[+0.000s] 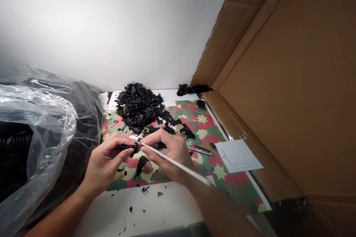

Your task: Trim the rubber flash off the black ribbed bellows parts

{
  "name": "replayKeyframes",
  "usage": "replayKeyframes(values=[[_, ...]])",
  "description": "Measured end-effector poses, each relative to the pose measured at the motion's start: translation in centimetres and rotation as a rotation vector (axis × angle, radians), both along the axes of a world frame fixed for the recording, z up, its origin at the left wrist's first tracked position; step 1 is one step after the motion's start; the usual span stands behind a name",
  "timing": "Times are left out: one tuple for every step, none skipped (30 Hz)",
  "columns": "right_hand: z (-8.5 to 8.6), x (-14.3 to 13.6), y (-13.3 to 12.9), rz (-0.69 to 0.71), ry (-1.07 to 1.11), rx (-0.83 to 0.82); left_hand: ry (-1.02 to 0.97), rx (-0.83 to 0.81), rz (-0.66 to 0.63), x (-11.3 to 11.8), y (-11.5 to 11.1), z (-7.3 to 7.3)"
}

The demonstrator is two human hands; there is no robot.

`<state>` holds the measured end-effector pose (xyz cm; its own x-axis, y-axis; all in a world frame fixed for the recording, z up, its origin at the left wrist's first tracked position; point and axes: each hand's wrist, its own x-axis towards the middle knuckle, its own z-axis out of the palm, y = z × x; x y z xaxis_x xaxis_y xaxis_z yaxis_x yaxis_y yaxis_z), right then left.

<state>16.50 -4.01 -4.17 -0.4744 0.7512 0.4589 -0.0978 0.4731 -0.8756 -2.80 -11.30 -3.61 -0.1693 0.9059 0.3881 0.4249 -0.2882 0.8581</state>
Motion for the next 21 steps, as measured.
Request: replayKeyframes(values=[[-0.01, 0.00, 0.04, 0.022, -0.009, 0.065, 0.007, 0.005, -0.001, 0.01, 0.02, 0.01], [0.02, 0.02, 0.11, 0.044, -0.020, 0.130, 0.016, 0.012, 0.002, 0.02, 0.03, 0.03], [0.09, 0.04, 0.18, 0.061, -0.032, 0.187, 0.027, 0.018, 0.007, 0.02, 0.04, 0.04], [0.19, 0.06, 0.25, 0.072, -0.046, 0.231, 0.039, 0.020, 0.013, 0.02, 0.04, 0.05], [0.30, 0.09, 0.31, 0.080, -0.062, 0.265, 0.050, 0.019, 0.018, 0.02, 0.04, 0.06], [0.43, 0.12, 0.36, 0.082, -0.080, 0.288, 0.058, 0.014, 0.022, 0.01, 0.04, 0.07], [0.54, 0.15, 0.40, 0.079, -0.098, 0.305, 0.065, 0.009, 0.025, 0.01, 0.04, 0.07], [0.62, 0.17, 0.43, 0.075, -0.116, 0.319, 0.069, 0.003, 0.025, 0.00, 0.04, 0.07], [0.68, 0.18, 0.45, 0.073, -0.135, 0.330, 0.070, 0.000, 0.024, 0.00, 0.03, 0.07], [0.71, 0.18, 0.46, 0.072, -0.149, 0.340, 0.071, -0.001, 0.024, 0.00, 0.03, 0.06], [0.72, 0.17, 0.47, 0.073, -0.155, 0.351, 0.072, -0.002, 0.022, 0.01, 0.02, 0.05], [0.71, 0.16, 0.48, 0.074, -0.157, 0.358, 0.074, -0.003, 0.020, 0.01, 0.02, 0.05], [0.69, 0.14, 0.50, 0.075, -0.155, 0.360, 0.076, -0.003, 0.017, 0.03, 0.03, 0.05], [0.67, 0.11, 0.53, 0.075, -0.152, 0.359, 0.079, -0.006, 0.016, 0.04, 0.03, 0.05], [0.65, 0.09, 0.56, 0.075, -0.149, 0.360, 0.082, -0.008, 0.017, 0.05, 0.04, 0.06], [0.65, 0.06, 0.59, 0.075, -0.147, 0.362, 0.084, -0.009, 0.016, 0.07, 0.06, 0.07], [0.65, 0.03, 0.63, 0.074, -0.148, 0.370, 0.085, -0.008, 0.017, 0.08, 0.07, 0.07], [0.65, 0.00, 0.65, 0.072, -0.153, 0.385, 0.087, -0.006, 0.020, 0.08, 0.08, 0.07], [0.63, -0.05, 0.65, 0.066, -0.160, 0.409, 0.088, -0.005, 0.023, 0.09, 0.09, 0.06], [0.60, -0.11, 0.63, 0.060, -0.169, 0.443, 0.088, -0.004, 0.027, 0.09, 0.10, 0.04], [0.53, -0.21, 0.56, 0.051, -0.178, 0.487, 0.089, -0.005, 0.031, 0.08, 0.11, 0.01]])
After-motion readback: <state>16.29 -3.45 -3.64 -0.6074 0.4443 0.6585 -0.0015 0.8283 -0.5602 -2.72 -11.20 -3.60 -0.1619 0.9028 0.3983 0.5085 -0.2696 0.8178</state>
